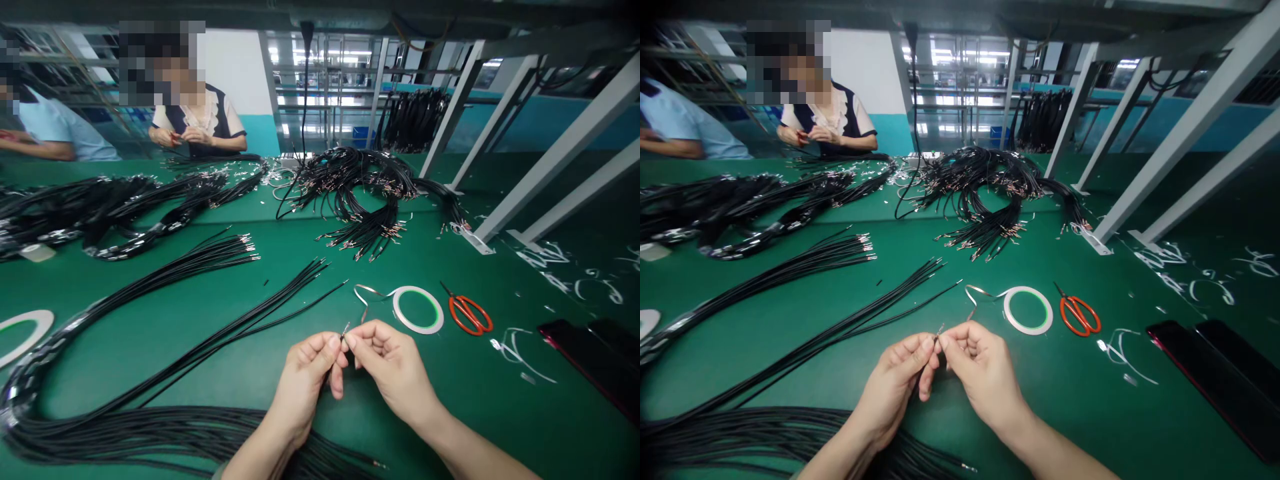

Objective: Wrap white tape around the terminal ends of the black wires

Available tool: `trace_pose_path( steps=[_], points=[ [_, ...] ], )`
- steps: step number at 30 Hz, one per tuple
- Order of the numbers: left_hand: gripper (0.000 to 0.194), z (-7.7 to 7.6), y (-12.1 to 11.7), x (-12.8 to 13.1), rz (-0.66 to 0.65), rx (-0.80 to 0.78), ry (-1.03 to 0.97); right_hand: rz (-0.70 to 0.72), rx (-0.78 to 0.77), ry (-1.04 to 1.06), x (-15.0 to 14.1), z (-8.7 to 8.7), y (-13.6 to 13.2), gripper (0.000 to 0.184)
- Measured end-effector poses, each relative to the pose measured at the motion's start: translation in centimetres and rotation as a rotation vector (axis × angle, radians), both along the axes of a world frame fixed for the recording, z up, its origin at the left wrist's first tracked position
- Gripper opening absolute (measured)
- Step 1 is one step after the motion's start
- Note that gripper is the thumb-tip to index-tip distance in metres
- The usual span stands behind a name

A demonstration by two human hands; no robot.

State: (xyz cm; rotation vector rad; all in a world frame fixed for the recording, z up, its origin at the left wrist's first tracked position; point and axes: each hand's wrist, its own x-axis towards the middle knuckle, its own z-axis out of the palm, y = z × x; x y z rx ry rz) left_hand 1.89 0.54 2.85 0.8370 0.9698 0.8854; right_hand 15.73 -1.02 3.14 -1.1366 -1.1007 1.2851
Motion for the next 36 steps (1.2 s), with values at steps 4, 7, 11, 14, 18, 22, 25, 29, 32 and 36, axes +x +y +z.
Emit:
trace_pose_path(
  steps=[4, 7, 11, 14, 18, 22, 25, 29, 32, 36],
  points=[
    [0.033, 0.0, 0.0, -0.2, -0.028, -0.01, -0.021, 0.018, -0.009, 0.028, 0.0, 0.1, 0.2, 0.016],
    [0.033, 0.0, -0.1, -0.2, -0.04, -0.01, -0.026, 0.029, -0.014, 0.038, 0.1, 0.1, 0.3, 0.016],
    [0.031, -0.1, 0.0, 0.0, 0.017, 0.034, 0.032, 0.006, -0.03, 0.028, 0.2, -0.3, 0.5, 0.017],
    [0.029, -0.5, 0.1, 0.3, 0.078, 0.085, 0.097, -0.019, -0.047, -0.001, 0.2, -0.9, 0.6, 0.017],
    [0.024, -0.9, 0.2, 0.6, 0.118, 0.14, 0.127, -0.058, -0.035, -0.047, 0.1, -1.1, 0.5, 0.017],
    [0.02, -1.2, 0.3, 0.7, 0.165, 0.178, 0.11, -0.033, -0.023, 0.01, -0.2, -0.5, 0.2, 0.016],
    [0.026, -1.3, 0.3, 0.7, 0.167, 0.207, 0.082, -0.023, -0.013, 0.029, -0.3, -0.2, 0.2, 0.016],
    [0.023, -1.1, 0.4, 0.6, 0.138, 0.256, 0.139, -0.022, 0.003, -0.023, -0.3, -0.4, 0.1, 0.016],
    [0.017, -0.7, 0.5, 0.5, 0.151, 0.291, 0.142, -0.046, 0.012, -0.098, -0.2, -0.6, -0.1, 0.015],
    [0.016, -0.3, 0.7, 0.1, 0.098, 0.332, 0.174, -0.073, 0.01, -0.147, -0.1, -0.4, 0.0, 0.015]
  ],
)
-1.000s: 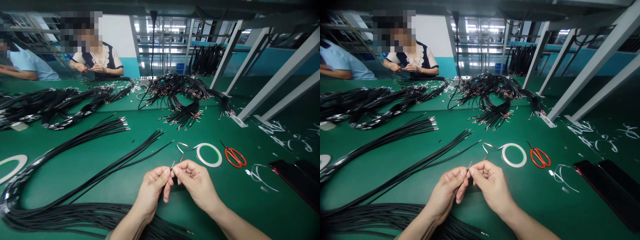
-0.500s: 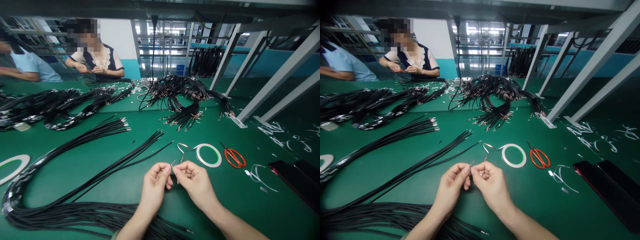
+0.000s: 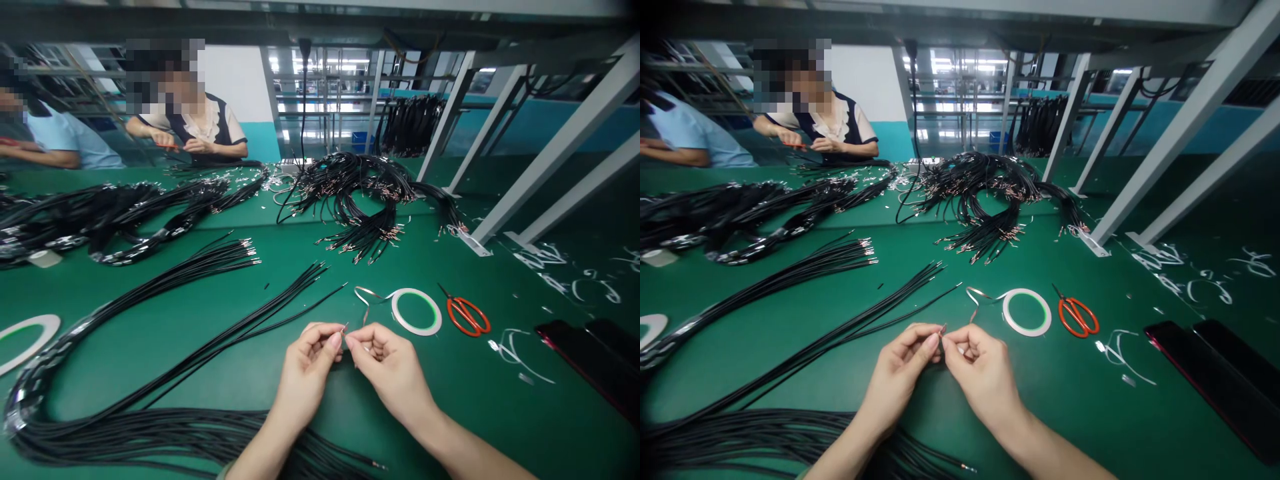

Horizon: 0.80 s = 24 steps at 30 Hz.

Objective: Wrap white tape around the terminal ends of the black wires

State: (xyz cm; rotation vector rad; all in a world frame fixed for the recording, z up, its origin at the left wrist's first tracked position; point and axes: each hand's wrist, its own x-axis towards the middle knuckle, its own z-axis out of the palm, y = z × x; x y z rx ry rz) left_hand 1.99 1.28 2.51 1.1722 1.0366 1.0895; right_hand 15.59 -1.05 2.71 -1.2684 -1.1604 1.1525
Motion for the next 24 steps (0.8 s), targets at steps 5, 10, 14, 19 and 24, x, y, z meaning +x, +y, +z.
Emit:
trace_pose_path(
  steps=[5, 10, 14, 19, 24],
  points=[
    [0.014, -0.15, 0.11, -0.58, -0.034, 0.038, 0.064, 0.002, -0.025, -0.012, 0.1, 0.32, 0.11, 0.016],
    [0.017, -0.49, -0.01, -0.19, -0.006, -0.096, -0.02, 0.039, -0.041, 0.009, 0.05, 0.41, -0.03, 0.019],
    [0.02, -0.42, -0.15, -0.05, -0.019, -0.229, -0.128, 0.018, -0.056, -0.009, 0.13, 0.14, 0.06, 0.02],
    [0.027, -0.17, -0.01, -0.32, -0.037, -0.289, -0.189, -0.003, -0.041, -0.004, 0.12, -0.14, 0.02, 0.019],
    [0.024, -0.38, 0.03, -0.23, 0.034, -0.221, -0.094, 0.014, -0.028, 0.002, 0.05, -0.34, -0.14, 0.017]
  ],
)
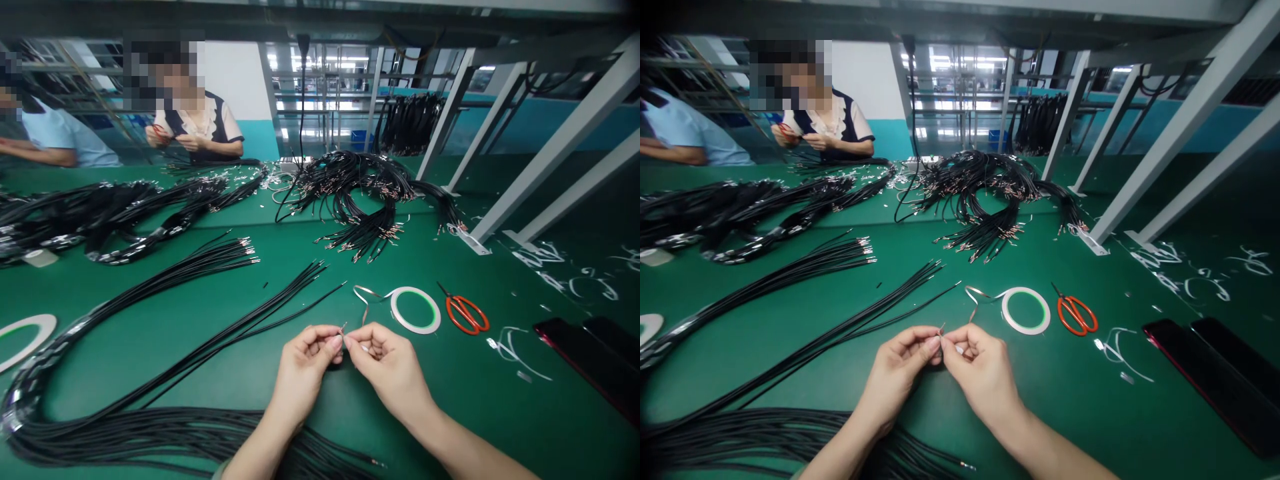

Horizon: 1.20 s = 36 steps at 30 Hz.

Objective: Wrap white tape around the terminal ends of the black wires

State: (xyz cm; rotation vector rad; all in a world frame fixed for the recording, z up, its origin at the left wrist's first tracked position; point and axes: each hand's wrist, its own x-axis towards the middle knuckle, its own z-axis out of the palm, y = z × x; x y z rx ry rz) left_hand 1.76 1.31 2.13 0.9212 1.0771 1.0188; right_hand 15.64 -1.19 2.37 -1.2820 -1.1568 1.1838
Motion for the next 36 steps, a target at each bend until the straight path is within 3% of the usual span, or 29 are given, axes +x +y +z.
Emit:
trace_pose_path(
  steps=[10, 36],
  points=[
    [0.027, 0.12, -0.39, 0.4, 0.036, -0.121, -0.046, -0.018, -0.025, 0.022, 0.12, -0.13, 0.43, 0.02],
    [0.024, 0.4, -0.41, 0.02, -0.112, -0.061, -0.033, 0.041, -0.037, 0.194, 0.35, 0.36, 0.77, 0.02]
  ],
)
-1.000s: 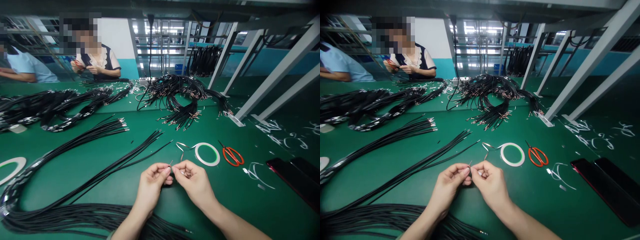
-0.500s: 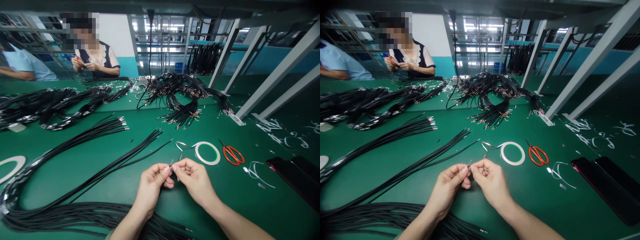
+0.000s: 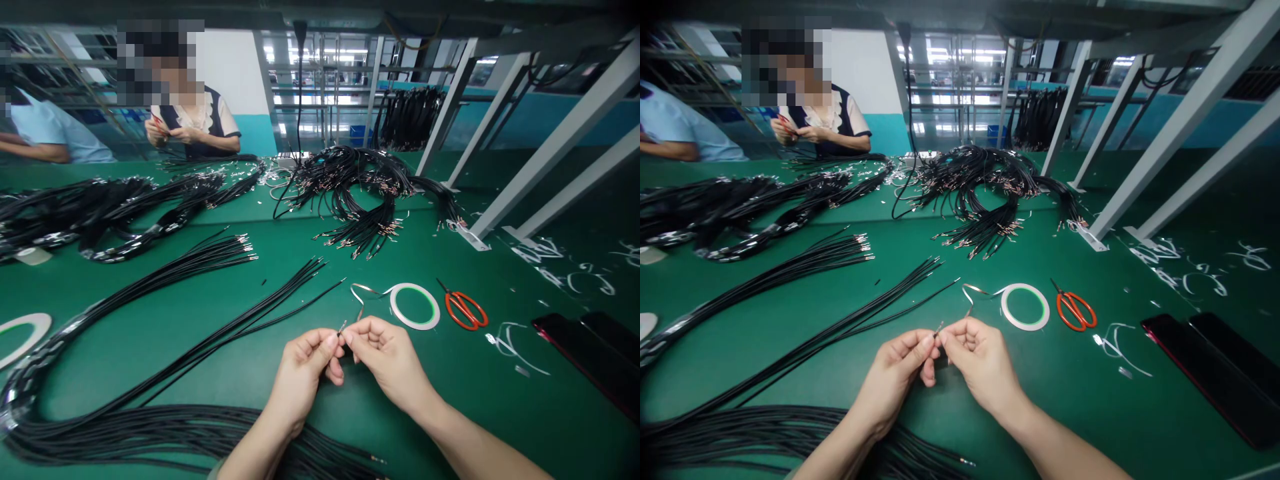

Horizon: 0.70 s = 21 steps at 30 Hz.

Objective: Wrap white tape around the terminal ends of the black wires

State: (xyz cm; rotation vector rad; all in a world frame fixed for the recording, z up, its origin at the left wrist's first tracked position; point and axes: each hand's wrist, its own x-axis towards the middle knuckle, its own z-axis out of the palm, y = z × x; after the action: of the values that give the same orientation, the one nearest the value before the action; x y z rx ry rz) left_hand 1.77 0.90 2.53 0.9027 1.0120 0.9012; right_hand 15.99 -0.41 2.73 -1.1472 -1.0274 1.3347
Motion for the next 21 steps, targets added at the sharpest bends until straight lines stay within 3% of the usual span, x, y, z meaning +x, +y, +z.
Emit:
trace_pose_path(
  steps=[8, 13, 21],
  points=[
    [0.025, 0.4, 0.1, -0.4, -0.076, -0.086, -0.093, 0.036, 0.019, 0.029, 0.1, -0.5, 0.0, 0.015],
    [0.026, 0.3, 0.4, -0.5, -0.091, -0.049, -0.028, 0.027, 0.017, 0.036, 0.4, -1.2, 0.3, 0.014],
    [0.029, -0.4, 0.5, -0.1, 0.067, -0.015, 0.114, -0.043, -0.026, 0.01, 0.1, -1.6, 0.6, 0.021]
  ],
)
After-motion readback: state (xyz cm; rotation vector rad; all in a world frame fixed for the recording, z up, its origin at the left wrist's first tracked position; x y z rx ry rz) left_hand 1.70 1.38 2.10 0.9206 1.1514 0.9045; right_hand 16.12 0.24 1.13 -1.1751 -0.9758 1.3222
